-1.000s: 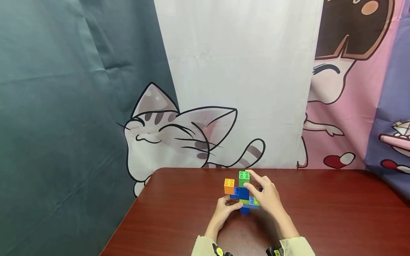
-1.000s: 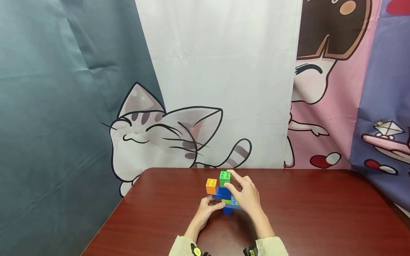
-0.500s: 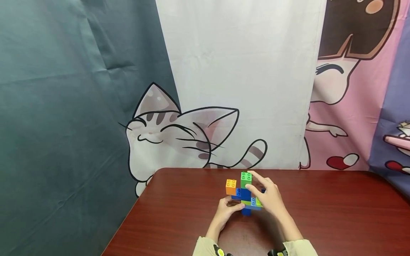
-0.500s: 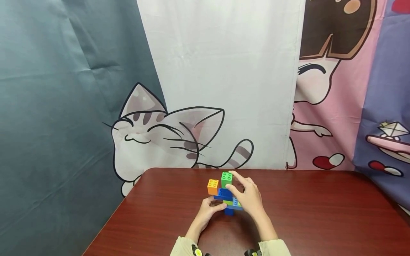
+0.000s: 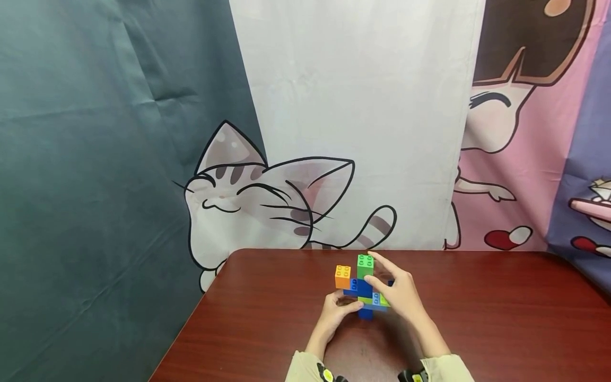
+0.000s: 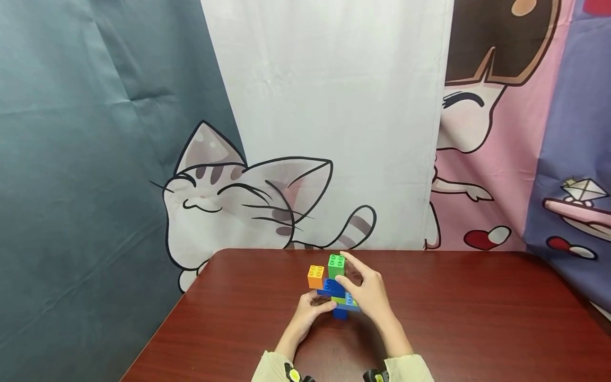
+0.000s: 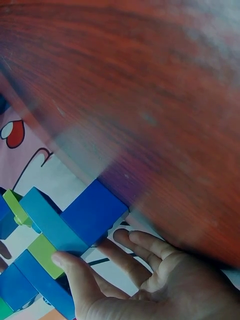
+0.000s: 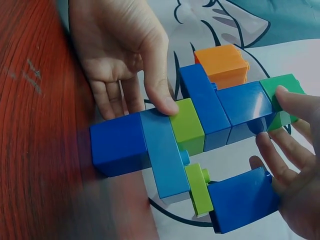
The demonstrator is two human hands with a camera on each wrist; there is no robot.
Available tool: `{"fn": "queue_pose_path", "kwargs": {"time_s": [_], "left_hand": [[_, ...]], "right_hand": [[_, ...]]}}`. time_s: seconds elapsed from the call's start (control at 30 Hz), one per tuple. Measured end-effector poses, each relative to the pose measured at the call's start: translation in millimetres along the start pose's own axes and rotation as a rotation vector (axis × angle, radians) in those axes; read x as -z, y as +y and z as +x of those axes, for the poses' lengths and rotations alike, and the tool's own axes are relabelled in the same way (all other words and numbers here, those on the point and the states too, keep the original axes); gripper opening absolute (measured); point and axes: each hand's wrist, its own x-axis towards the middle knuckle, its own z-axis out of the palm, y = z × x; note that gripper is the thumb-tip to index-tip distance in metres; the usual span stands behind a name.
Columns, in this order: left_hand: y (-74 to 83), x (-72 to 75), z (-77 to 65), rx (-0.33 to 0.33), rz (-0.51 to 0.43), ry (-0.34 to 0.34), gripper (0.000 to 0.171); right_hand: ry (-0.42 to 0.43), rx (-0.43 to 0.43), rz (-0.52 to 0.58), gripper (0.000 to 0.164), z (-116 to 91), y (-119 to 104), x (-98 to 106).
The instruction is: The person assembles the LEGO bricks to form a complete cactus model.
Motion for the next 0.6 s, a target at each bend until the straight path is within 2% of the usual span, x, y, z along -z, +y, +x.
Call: {"fn": "queue_pose_path", "kwargs": {"time_s": [0.2,0.43,0.6], "left_hand": [[-0.8,1.2,-1.7,0.003,0.001,0.011,0.032],[-3.7,-1.4,-2.2,-0.028,0.020,0.041,0.033],[-0.6,-7.0,-1.3,-0.020,0.017,0.059,0.032]], "right_hand": [[0.037,0.039,-0.005,0.064,-0.5,2.9,-5.0],[0.101,0.061,-0.005,0.051,-1.0,6.2,-7.5],[0.110,0.105,0.026,0.052,1.8,11.0,-2.6]]}}
